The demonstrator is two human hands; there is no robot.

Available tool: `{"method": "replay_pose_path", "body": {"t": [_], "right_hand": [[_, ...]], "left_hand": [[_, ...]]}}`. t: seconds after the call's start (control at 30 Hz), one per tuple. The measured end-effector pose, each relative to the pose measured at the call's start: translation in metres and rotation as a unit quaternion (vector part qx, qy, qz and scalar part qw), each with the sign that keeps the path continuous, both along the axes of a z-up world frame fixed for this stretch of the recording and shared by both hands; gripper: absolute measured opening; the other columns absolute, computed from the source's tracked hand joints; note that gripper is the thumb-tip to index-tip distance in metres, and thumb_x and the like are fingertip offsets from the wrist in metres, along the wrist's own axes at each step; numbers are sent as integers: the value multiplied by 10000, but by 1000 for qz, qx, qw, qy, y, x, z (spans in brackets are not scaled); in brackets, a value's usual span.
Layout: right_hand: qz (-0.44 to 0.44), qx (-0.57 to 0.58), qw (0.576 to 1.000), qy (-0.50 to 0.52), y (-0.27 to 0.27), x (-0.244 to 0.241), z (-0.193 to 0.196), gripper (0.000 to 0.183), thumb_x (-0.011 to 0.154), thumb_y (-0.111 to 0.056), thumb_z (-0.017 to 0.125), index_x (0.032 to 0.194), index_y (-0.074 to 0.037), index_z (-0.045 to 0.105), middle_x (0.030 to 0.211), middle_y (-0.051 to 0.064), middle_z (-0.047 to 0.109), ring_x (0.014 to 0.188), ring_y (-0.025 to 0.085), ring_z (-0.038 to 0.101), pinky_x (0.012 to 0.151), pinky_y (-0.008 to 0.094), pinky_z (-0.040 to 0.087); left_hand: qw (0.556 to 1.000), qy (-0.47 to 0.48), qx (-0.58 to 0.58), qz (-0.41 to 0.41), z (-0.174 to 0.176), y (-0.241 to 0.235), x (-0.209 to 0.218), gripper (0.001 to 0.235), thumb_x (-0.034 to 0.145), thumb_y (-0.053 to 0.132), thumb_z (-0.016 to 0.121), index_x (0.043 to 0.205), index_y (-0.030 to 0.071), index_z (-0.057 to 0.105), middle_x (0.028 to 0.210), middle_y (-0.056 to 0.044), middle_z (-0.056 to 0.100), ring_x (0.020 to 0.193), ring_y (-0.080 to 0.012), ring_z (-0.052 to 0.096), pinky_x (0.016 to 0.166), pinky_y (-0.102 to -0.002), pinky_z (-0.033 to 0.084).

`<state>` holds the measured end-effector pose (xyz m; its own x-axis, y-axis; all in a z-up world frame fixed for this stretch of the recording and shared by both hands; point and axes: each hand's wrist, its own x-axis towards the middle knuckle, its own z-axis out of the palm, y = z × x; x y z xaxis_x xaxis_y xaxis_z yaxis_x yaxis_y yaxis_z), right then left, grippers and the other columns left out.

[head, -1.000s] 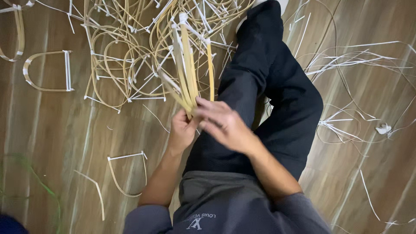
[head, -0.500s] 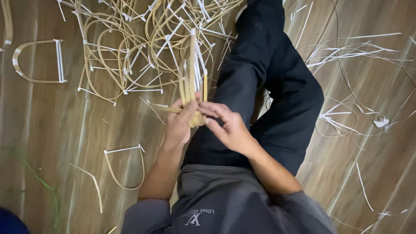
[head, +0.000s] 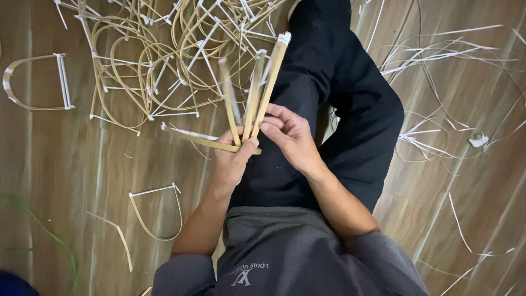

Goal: The person sits on the floor and assembles bamboo frames by wrapping white plastic strips around the joints of curved bamboo pieces. They use scissors to trim the excess plastic and occasionally pick up additional bamboo pieces from a pile on the floor.

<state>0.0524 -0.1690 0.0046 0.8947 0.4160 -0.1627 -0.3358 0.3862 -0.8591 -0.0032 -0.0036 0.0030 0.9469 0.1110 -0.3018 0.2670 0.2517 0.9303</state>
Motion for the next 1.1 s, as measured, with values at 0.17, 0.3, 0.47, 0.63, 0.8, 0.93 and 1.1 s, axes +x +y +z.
{"method": "replay_pose_path", "body": {"t": [0.17,0.3,0.47,0.63,0.8,0.93,1.1], "right_hand": [[-31,11,999,34,-3,0,-3,334,1027,-14,644,1345,76,596,1137,125,757,1040,129,715,991,280,548],[-37,13,998,43,-5,-1,-7,342,1018,-24,665,1343,66,607,1080,112,764,977,110,709,953,266,550],[-41,7,998,41,-4,-2,-12,329,1027,-53,688,1329,64,636,1080,80,768,907,63,660,836,218,519],[-29,11,998,47,-4,-1,-5,322,1023,-60,682,1322,49,637,1110,72,757,930,62,664,829,215,527],[-30,25,998,56,-3,-1,-1,308,983,-43,687,1276,25,619,1125,75,749,969,78,688,848,225,553],[-42,32,998,43,-1,-2,-8,277,994,-29,702,1255,17,623,1024,74,746,882,85,686,795,236,558],[-109,39,992,38,-11,9,-15,220,986,-36,717,1187,22,649,1010,93,763,830,112,714,748,250,576]], "left_hand": [[996,6,90,21,-1,-5,-1,243,924,4,695,1163,-22,664,949,-50,692,771,-88,656,690,-233,566],[995,10,74,60,0,-8,-2,286,898,0,684,1179,-12,629,956,-41,695,767,-89,665,683,-234,571],[994,13,83,73,-1,-6,-6,205,931,21,671,1132,-16,652,916,-21,685,760,-66,638,682,-222,555],[996,6,58,62,-4,-5,-7,176,942,34,679,1111,-10,653,911,-2,653,764,-44,587,677,-211,510],[998,16,38,41,-1,-6,-8,177,940,33,691,1108,-10,656,920,-12,667,780,-57,610,701,-225,534],[1000,-3,10,1,1,-6,-9,211,936,34,704,1137,-14,664,969,-41,690,838,-84,650,758,-245,573],[998,-41,41,16,3,24,-13,190,957,38,661,1142,-8,666,1117,-102,703,966,-141,698,801,-276,612]]}}
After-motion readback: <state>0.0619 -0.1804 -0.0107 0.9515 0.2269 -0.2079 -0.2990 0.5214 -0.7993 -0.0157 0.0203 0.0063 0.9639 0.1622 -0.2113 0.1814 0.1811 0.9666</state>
